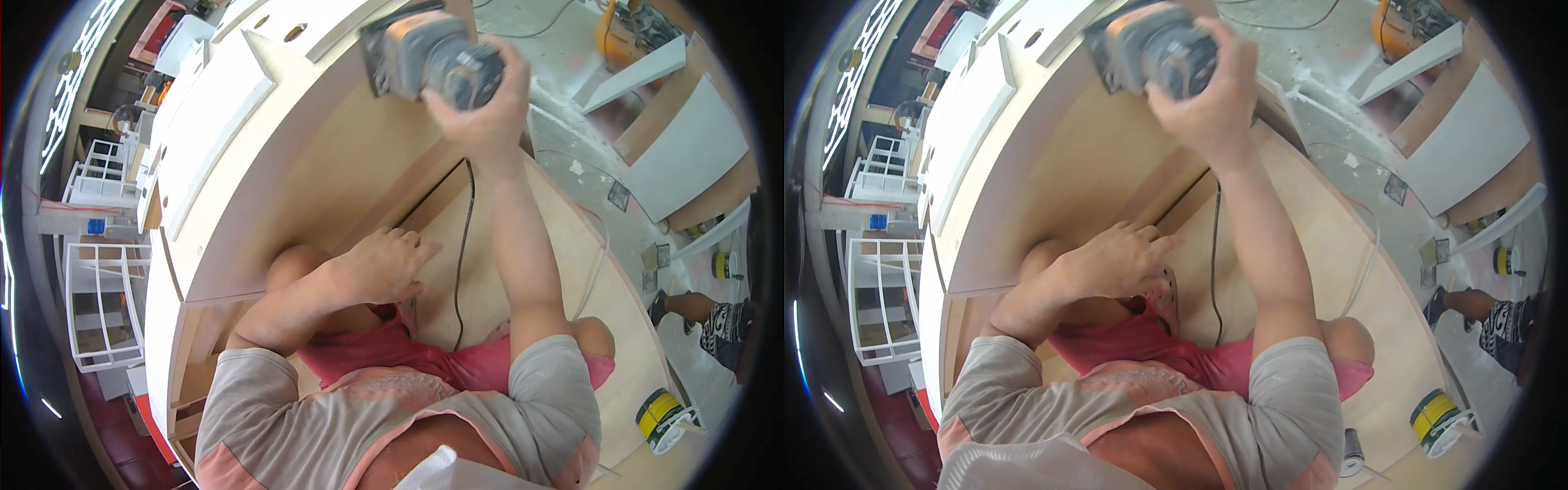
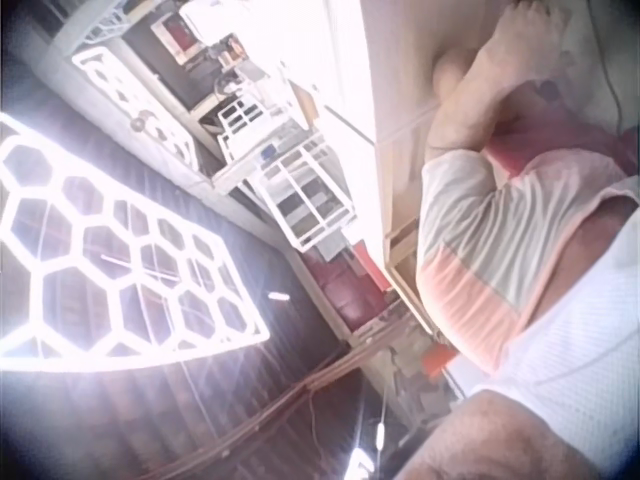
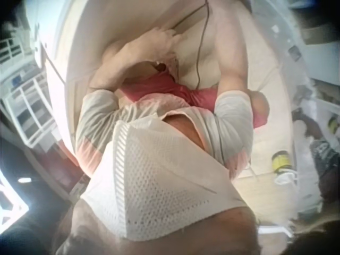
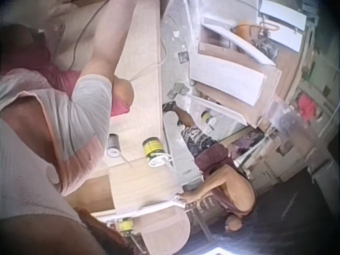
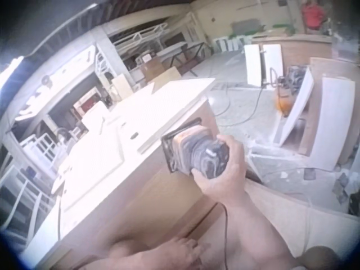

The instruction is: Using an electric orbital sander to smooth the surface of a wooden cabinet structure.

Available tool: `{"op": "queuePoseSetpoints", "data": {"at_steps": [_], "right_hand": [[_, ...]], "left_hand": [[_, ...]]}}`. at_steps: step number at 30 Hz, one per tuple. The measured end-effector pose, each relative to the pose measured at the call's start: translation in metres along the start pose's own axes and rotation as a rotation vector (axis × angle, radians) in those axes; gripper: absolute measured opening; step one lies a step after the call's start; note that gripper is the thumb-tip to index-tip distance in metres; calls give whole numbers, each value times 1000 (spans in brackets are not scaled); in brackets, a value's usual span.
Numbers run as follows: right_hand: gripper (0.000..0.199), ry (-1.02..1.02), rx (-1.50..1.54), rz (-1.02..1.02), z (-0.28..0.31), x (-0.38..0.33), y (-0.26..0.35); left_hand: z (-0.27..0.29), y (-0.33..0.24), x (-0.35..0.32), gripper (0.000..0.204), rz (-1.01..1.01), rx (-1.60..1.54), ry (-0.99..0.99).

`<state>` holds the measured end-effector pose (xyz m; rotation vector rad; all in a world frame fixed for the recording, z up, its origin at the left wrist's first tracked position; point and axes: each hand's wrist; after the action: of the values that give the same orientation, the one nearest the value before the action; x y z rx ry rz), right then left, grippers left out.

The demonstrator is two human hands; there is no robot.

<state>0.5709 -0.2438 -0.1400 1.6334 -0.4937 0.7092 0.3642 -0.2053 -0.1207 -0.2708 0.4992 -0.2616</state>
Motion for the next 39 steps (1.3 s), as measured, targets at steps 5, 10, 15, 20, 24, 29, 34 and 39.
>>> {"op": "queuePoseSetpoints", "data": {"at_steps": [5, 10, 15, 20, 24, 29, 34, 39], "right_hand": [[86, -131, 415, -676, -1, 32, -4], [80, -42, 626, -653, 8, 29, -6], [78, -67, 24, -267, -5, 8, 16], [77, -115, 196, -431, -5, 8, 14], [76, -96, 230, -643, 3, 20, 8], [76, -122, 102, -483, -4, 1, -4], [78, -99, 29, -394, -4, 4, 6], [78, -73, 120, -467, -2, 4, 17]], "left_hand": [[-1, 0, -8, 56, 25, -14, 0], [2, 5, -13, 56, 111, -66, 71], [6, 5, -16, 54, 124, -39, 15], [6, 5, -11, 53, 81, -42, 6], [5, 6, -14, 54, 70, -59, -28], [6, 8, -17, 55, 190, -75, 35], [11, 5, -13, 56, 80, -65, -25], [10, 6, -9, 57, 83, -72, -17]]}}
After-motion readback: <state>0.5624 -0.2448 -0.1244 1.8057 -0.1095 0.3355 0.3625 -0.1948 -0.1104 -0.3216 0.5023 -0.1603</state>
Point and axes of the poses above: each hand's wrist, its own x-axis towards the middle knuckle, its own z-axis out of the back of the hand, y = z × x, and after that the axes turned 8 degrees about -z, right-handed
